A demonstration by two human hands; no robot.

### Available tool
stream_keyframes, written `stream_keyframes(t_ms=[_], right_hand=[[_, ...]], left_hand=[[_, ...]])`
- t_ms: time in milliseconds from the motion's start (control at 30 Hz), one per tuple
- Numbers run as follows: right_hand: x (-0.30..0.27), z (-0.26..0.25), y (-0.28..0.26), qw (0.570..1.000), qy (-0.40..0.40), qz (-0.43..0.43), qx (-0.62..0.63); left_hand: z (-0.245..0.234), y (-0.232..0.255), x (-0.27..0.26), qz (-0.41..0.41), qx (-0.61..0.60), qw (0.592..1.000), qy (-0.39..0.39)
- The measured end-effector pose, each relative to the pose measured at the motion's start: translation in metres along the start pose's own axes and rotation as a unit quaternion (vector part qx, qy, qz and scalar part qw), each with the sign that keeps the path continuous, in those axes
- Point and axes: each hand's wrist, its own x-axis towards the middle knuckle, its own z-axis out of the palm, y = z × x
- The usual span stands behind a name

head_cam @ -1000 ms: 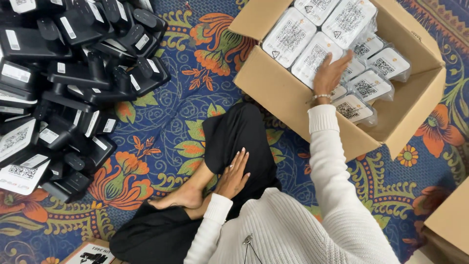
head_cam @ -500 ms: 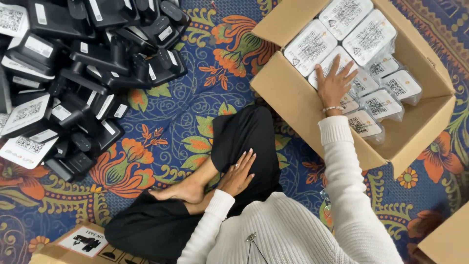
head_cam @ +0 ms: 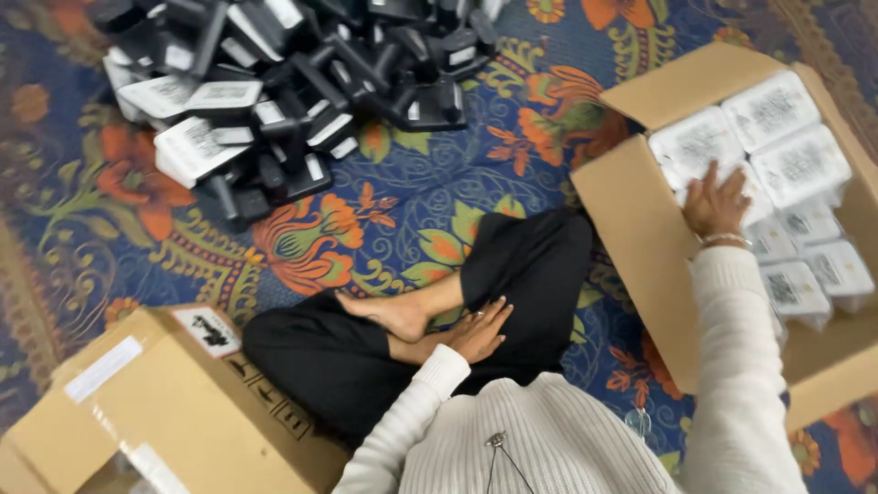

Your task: The person packages or unpacks electronic handheld devices into plastic bags and cardboard boxes.

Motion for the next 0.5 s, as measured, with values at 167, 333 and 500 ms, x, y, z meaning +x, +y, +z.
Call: stream_keyframes(t_ms=[167, 333, 500], right_hand=[[0.049, 0.027, 0.016, 0.997, 0.015, -0.035, -0.062], [0.01, 0.137, -0.18, 0.886, 0.141, -0.26, 0.357], [-0.188, 0.211, -0.422, 0.8, -0.083, -0.417, 0.424]], left_hand=[[0.005, -0.043, -0.047, -0.01, 0.039, 0.993, 0.111], [-0.068, -0.08, -0.15, -0.136, 0.055, 0.927, 0.344], [-0.132, -0.044, -0.296, -0.238, 0.101, 0.81, 0.526]])
